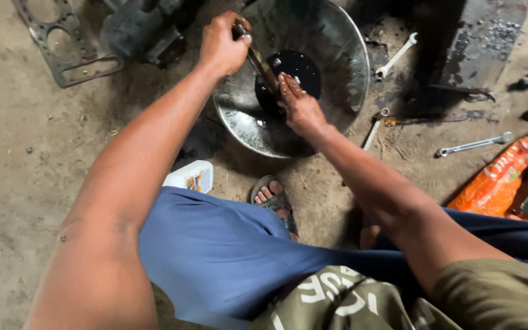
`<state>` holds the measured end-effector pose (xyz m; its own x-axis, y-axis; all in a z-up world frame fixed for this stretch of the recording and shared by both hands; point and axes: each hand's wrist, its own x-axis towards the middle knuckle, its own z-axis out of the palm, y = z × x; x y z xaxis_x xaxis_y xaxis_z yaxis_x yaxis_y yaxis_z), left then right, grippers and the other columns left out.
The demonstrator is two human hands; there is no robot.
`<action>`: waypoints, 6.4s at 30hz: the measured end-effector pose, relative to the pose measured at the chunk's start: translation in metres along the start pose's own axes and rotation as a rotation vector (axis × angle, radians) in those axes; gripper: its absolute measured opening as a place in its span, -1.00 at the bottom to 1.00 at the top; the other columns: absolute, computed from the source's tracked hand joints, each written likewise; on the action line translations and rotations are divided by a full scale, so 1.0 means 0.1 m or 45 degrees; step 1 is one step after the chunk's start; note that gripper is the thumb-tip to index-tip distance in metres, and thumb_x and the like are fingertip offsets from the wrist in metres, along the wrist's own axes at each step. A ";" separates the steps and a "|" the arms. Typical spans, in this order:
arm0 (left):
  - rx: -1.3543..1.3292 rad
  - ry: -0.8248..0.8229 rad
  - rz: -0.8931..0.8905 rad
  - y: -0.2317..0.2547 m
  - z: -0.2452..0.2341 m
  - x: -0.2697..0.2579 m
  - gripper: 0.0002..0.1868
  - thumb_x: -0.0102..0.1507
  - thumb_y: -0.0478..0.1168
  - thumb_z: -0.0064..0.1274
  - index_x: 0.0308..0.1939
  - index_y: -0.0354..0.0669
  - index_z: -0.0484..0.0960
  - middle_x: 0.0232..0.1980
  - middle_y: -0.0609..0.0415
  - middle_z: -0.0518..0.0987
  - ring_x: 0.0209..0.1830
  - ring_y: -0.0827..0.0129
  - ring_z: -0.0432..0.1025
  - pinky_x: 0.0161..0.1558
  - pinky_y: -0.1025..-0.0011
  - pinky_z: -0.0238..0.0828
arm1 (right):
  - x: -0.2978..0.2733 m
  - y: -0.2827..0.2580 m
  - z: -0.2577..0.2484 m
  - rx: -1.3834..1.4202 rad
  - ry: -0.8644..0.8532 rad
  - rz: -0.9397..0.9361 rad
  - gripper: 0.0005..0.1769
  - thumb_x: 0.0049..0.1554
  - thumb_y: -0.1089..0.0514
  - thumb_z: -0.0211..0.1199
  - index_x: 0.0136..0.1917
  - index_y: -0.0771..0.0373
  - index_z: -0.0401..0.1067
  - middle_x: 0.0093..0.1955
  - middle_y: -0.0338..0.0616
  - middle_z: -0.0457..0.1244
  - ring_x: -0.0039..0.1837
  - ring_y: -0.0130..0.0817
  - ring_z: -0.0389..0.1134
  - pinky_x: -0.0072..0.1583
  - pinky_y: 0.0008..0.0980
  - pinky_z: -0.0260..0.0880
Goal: The person cleans and handles various metal engine parts by dipping them into a bowl of dark oil and wiping them with a cloth. They manipulate a metal rod, a housing, and several small components while working on a concrete floor.
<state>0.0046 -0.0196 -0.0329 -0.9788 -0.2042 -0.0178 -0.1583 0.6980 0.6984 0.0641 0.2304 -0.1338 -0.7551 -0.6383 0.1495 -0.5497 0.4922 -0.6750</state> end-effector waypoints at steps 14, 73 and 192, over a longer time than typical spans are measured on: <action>-0.195 -0.130 0.069 0.08 -0.06 0.03 -0.55 0.17 -0.38 0.13 0.16 -0.12 0.57 0.09 -0.05 0.68 0.14 0.15 0.57 0.18 0.25 0.45 | 0.41 0.09 -0.26 0.935 0.255 0.854 -0.36 0.01 0.43 0.16 0.38 0.28 0.36 0.37 -0.01 0.38 0.39 -0.23 0.37 0.36 -0.26 0.42; -1.935 0.269 -0.336 -0.27 0.53 -0.36 -0.37 0.43 0.16 -0.09 0.41 -0.18 0.53 0.26 -0.19 0.48 0.14 0.20 0.45 0.28 0.17 0.34 | 1.01 -0.89 -0.43 0.600 0.301 0.104 -0.49 0.18 0.24 0.39 0.40 0.18 0.43 0.31 0.11 0.33 0.31 0.05 0.39 0.29 -0.22 0.40; -2.312 0.877 -0.665 0.41 1.01 -0.60 -0.69 0.17 -0.23 0.10 -0.58 0.00 0.30 -0.69 0.21 0.22 -0.71 0.38 0.20 -0.45 0.27 0.27 | 0.40 0.11 -0.55 1.986 0.307 1.112 -0.46 0.11 -0.18 0.23 0.31 0.00 0.35 -0.02 -0.28 0.35 -0.11 -0.33 0.48 -0.21 -0.26 0.52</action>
<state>0.0441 0.0907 -0.0756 -0.6167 -0.6055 -0.5030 0.3656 -0.7862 0.4982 0.0079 0.2424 -0.0960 -0.7202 -0.3662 -0.5893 0.6921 -0.4379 -0.5737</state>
